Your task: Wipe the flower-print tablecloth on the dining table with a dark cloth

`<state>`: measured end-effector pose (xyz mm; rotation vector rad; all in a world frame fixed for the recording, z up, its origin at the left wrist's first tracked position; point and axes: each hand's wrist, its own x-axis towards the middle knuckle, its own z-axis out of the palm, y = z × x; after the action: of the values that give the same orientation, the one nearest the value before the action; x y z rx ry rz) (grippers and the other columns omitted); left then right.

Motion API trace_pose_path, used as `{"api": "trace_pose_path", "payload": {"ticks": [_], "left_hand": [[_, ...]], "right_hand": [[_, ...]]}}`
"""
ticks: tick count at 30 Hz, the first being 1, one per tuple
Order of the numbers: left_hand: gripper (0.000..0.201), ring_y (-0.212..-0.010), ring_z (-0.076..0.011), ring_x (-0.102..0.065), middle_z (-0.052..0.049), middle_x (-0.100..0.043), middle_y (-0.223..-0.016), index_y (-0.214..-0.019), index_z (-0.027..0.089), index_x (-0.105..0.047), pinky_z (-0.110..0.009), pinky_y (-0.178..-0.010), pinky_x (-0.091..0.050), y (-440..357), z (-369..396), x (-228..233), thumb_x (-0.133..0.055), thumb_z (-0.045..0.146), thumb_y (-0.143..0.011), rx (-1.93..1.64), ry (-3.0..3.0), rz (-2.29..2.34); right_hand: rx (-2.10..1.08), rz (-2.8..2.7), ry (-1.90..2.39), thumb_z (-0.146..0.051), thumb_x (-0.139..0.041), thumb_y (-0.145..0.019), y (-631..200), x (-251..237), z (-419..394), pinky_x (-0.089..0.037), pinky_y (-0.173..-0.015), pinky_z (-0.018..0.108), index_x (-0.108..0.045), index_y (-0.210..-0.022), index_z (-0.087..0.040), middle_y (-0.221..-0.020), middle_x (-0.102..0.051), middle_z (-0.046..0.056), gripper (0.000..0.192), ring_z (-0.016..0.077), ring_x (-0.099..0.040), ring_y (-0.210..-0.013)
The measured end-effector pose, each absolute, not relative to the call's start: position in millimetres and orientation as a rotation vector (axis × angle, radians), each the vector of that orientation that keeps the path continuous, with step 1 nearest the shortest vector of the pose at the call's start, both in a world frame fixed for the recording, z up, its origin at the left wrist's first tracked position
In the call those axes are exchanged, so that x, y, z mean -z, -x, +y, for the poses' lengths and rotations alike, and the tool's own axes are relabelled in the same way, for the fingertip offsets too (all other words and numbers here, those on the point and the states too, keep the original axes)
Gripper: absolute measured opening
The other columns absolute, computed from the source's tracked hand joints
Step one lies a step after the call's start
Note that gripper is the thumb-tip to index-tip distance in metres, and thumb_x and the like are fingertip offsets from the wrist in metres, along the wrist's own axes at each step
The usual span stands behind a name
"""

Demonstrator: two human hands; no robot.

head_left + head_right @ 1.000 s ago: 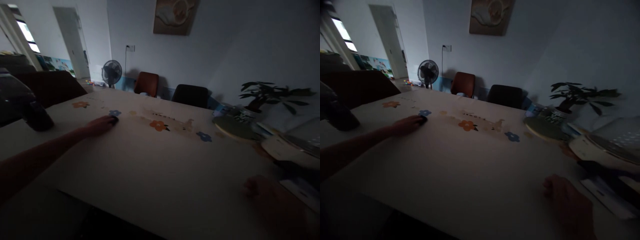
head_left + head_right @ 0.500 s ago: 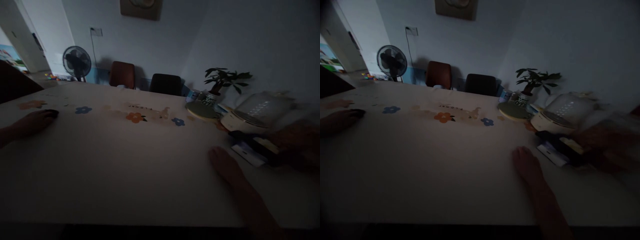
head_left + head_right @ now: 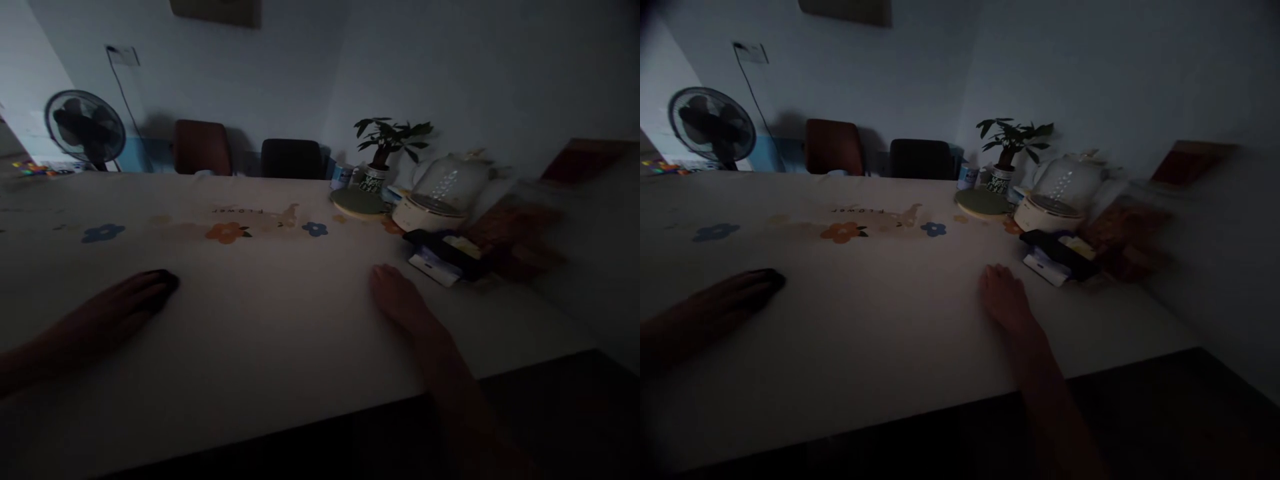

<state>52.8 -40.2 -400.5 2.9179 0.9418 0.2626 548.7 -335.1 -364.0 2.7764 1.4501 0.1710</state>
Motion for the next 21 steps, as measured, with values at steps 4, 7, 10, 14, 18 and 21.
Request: {"api": "trace_pose_path", "payload": {"ticks": [4, 7, 10, 14, 18, 21], "left_hand": [[0.052, -0.146, -0.0278, -0.035, -0.003, -0.042, -0.156, -0.144, 0.031, -0.051, -0.048, -0.121, -0.032, -166, -89, 383, -0.037, 0.046, -0.096, -0.242, -2.948, 0.589], [0.051, -0.147, -0.0274, -0.033, -0.008, -0.043, -0.154, -0.145, 0.023, -0.05, -0.048, -0.122, -0.03, -254, -123, 367, -0.037, 0.039, -0.098, -0.202, -2.966, 0.359], [0.05, -0.144, -0.0283, -0.035, -0.012, -0.045, -0.151, -0.144, 0.018, -0.05, -0.046, -0.121, -0.029, -335, -155, 357, -0.04, 0.036, -0.098, -0.224, -2.971, 0.167], [0.049, -0.138, -0.0303, -0.04, -0.012, -0.047, -0.147, -0.144, 0.022, -0.051, -0.047, -0.116, -0.035, -422, -187, 359, -0.046, 0.037, -0.098, -0.354, -2.962, -0.015], [0.042, -0.129, -0.0287, -0.047, -0.01, -0.056, -0.135, -0.133, 0.023, -0.061, -0.046, -0.109, -0.041, -469, -198, 364, -0.045, 0.038, -0.098, -0.463, -2.924, -0.04], [0.039, -0.126, -0.0267, -0.05, -0.01, -0.058, -0.132, -0.128, 0.02, -0.064, -0.043, -0.108, -0.042, -474, -197, 363, -0.043, 0.036, -0.098, -0.473, -2.922, -0.036]], "right_hand": [[-0.193, 1.444, -2.802, -0.021, -0.03, -0.103, -545, 364, -335, -0.044, -0.101, 0.042, -0.059, -0.119, -0.014, -0.131, -0.056, 0.017, 0.034, 0.0281, -0.051, -0.123], [-0.216, 1.436, -2.838, -0.02, -0.029, -0.102, -543, 365, -336, -0.045, -0.1, 0.042, -0.058, -0.121, -0.014, -0.13, -0.057, 0.018, 0.036, 0.0277, -0.053, -0.122], [-0.246, 1.408, -2.88, -0.021, -0.027, -0.102, -541, 363, -336, -0.046, -0.099, 0.044, -0.057, -0.125, -0.012, -0.134, -0.055, 0.02, 0.039, 0.0287, -0.053, -0.122], [-0.313, 1.331, -2.94, -0.02, -0.023, -0.103, -542, 358, -336, -0.044, -0.101, 0.046, -0.054, -0.13, -0.007, -0.137, -0.052, 0.023, 0.044, 0.031, -0.052, -0.125], [-0.349, 1.313, -2.959, -0.015, -0.027, -0.099, -549, 356, -335, -0.045, -0.099, 0.041, -0.063, -0.117, -0.008, -0.135, -0.054, 0.023, 0.041, 0.0299, -0.055, -0.121], [-0.394, 1.28, -3.005, -0.016, -0.03, -0.098, -555, 360, -334, -0.047, -0.096, 0.038, -0.061, -0.123, -0.009, -0.125, -0.06, 0.021, 0.04, 0.0287, -0.06, -0.115]]}}
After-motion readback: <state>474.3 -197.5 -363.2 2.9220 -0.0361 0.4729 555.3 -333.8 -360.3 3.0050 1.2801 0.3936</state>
